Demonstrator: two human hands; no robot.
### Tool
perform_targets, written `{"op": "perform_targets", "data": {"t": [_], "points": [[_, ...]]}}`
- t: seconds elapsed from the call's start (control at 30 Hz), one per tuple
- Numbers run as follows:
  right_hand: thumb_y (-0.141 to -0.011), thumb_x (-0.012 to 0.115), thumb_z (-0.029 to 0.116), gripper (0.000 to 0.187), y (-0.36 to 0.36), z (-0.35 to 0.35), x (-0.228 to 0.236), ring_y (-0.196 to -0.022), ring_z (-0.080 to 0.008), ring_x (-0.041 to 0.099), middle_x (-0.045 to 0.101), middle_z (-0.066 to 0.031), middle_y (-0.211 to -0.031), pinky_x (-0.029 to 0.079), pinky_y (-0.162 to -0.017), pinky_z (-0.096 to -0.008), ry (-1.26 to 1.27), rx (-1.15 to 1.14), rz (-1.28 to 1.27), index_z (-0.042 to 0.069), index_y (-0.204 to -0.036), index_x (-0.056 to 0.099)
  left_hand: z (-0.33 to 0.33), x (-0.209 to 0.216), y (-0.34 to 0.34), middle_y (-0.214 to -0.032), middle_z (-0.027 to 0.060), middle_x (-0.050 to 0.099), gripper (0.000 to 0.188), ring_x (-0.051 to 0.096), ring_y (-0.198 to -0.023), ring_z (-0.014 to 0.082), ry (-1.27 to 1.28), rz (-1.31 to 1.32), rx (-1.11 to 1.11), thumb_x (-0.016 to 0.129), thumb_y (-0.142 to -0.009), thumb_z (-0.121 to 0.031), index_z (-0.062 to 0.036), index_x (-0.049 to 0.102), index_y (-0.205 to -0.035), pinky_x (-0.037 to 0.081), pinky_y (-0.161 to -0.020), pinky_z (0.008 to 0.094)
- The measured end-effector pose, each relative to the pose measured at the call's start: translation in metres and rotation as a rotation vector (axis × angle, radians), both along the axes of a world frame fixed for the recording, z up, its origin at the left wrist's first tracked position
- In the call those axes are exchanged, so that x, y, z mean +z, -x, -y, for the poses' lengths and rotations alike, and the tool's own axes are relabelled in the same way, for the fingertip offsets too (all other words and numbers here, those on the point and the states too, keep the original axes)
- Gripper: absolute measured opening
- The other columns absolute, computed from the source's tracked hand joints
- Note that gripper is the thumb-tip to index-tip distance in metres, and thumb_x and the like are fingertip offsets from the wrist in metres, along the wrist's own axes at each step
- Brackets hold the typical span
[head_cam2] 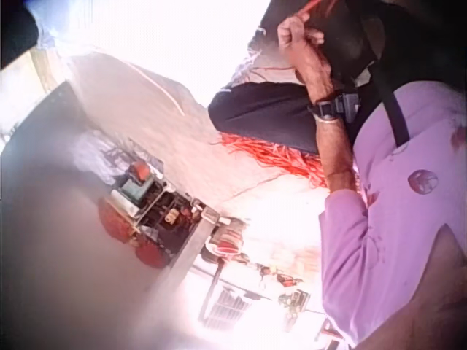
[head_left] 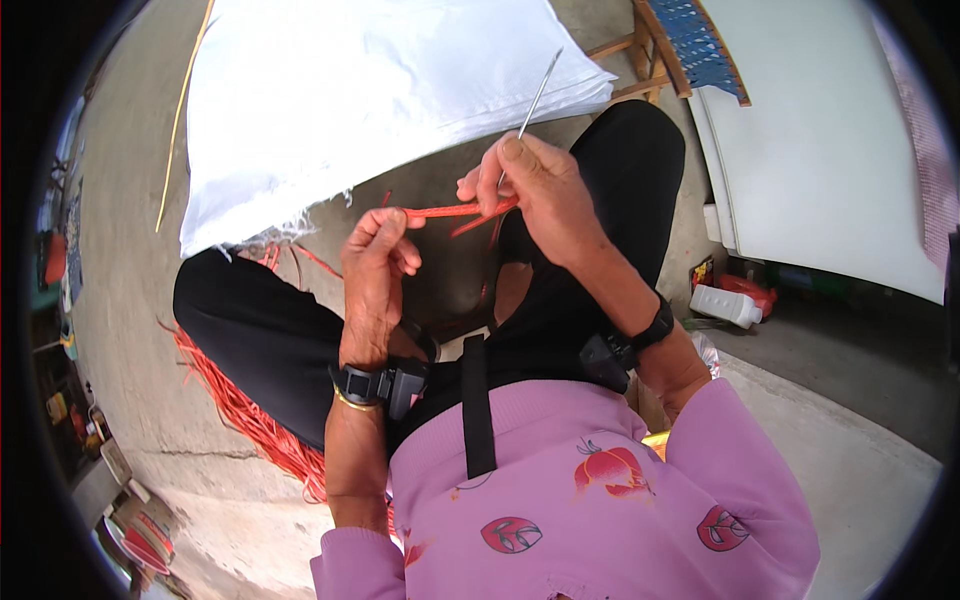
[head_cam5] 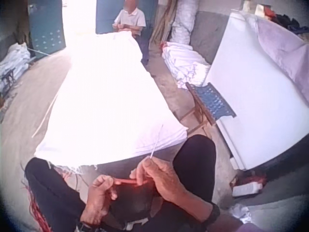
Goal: Sewing the opening of a large plastic bag by hand using a needle and plastic strips.
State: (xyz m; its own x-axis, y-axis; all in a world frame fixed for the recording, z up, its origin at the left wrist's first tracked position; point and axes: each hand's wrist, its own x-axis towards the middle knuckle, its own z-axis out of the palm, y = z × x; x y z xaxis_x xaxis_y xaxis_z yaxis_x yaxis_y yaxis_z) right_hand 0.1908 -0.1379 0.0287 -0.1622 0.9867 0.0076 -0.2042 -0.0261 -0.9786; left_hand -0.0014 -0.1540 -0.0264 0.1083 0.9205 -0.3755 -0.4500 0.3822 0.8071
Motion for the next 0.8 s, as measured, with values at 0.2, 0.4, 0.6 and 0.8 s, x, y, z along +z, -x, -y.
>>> {"op": "perform_targets", "data": {"t": [0.2, 0.4, 0.6, 0.8], "points": [[-0.096, 0.041, 0.035, 0.041, -0.039, -0.030, 0.034, -0.058, -0.0102, 0.053, 0.048, -0.0011, -0.059, 0.039, -0.051, -0.0280, 0.087, 0.026, 0.002, 0.001, -0.080, 0.057, 0.008, 0.008, -0.010, -0.083, 0.0043, 0.065, 0.016, 0.051, -0.051, 0.0053, -0.038, -0.154, -0.208, 0.058, -0.088, -0.021, -0.0048, 0.059, -0.084, 0.039, -0.048, 0.0179], [-0.088, 0.046, 0.044, 0.048, -0.093, -0.085, 0.038, -0.047, -0.0175, 0.047, 0.048, -0.0073, -0.050, 0.039, -0.048, -0.0299, -0.496, -0.171, 1.235, 0.002, -0.069, 0.062, 0.005, 0.022, -0.012, -0.081, 0.0031, 0.064, 0.015, 0.050, -0.050, 0.0047, -0.023, -0.259, -0.173, 0.057, -0.088, -0.019, -0.0048, 0.059, -0.085, 0.039, -0.048, 0.0179], [-0.082, 0.054, 0.036, 0.041, -0.111, -0.115, 0.010, -0.055, -0.0328, 0.058, 0.058, -0.0178, -0.059, 0.045, -0.051, -0.0396, -0.662, -0.025, 1.827, 0.001, -0.063, 0.064, -0.016, 0.048, -0.035, -0.079, 0.0013, 0.064, 0.017, 0.049, -0.049, 0.0039, -0.196, -0.444, -0.251, 0.057, -0.088, -0.022, -0.0061, 0.060, -0.081, 0.038, -0.048, 0.0185], [-0.080, 0.057, 0.032, 0.036, -0.103, -0.123, -0.009, -0.054, -0.0334, 0.058, 0.058, -0.0196, -0.060, 0.046, -0.051, -0.0406, -0.613, -0.099, 1.791, 0.000, -0.064, 0.065, -0.073, 0.054, -0.074, -0.073, 0.0072, 0.061, 0.013, 0.056, -0.059, 0.0187, -0.695, -1.068, -0.082, 0.063, -0.078, -0.014, -0.0026, 0.058, -0.080, 0.042, -0.053, 0.0301]]}}
